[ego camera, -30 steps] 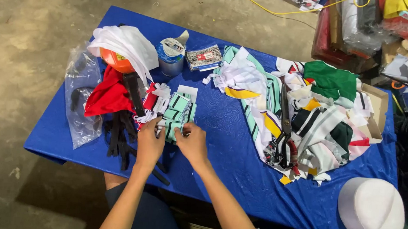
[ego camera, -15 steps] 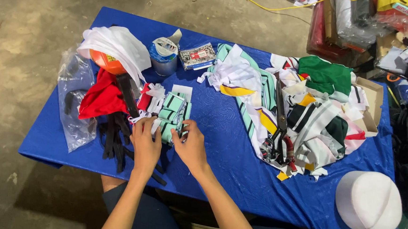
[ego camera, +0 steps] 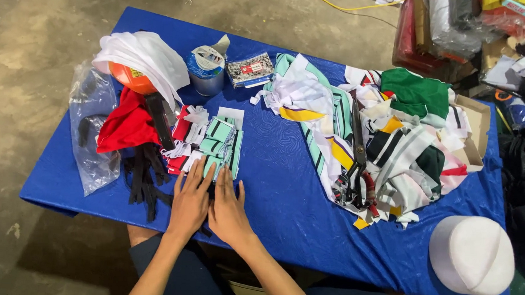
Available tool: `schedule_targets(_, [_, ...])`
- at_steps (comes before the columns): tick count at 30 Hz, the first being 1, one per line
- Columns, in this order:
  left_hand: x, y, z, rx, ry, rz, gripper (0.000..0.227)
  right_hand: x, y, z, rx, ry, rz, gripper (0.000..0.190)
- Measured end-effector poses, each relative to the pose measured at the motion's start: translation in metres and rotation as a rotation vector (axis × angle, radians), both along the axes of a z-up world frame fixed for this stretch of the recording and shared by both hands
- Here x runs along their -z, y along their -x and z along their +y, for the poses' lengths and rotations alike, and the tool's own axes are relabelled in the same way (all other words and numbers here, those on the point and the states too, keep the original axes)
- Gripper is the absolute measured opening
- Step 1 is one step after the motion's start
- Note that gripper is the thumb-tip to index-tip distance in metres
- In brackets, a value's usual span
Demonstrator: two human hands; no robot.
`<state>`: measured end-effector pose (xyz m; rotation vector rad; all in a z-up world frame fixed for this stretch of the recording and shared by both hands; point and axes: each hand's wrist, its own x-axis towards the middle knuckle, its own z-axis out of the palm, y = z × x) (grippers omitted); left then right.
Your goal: The person unfolds a striped green and white fabric on a blue table and uses shears to cut it into strips. They handle the fabric and the shears throughout the process, cutting along the fabric's edge.
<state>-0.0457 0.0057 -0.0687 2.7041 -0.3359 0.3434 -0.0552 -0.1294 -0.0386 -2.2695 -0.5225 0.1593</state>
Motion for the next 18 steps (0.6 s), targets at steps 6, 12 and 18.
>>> schedule_targets(6, [0.013,-0.001,0.010,-0.051,-0.102,-0.005,0.077,0.010,-0.006,0.005,-0.005,0.029,0.082,0.085])
schedule_targets(12, [0.005,-0.002,0.004,-0.081,-0.023,-0.106,0.074,-0.017,-0.002,-0.024,0.120,-0.071,0.096,0.076])
schedule_targets(18, [0.014,-0.006,-0.004,-0.077,0.031,0.082,0.065,-0.001,-0.010,-0.081,0.272,-0.071,-0.164,0.071])
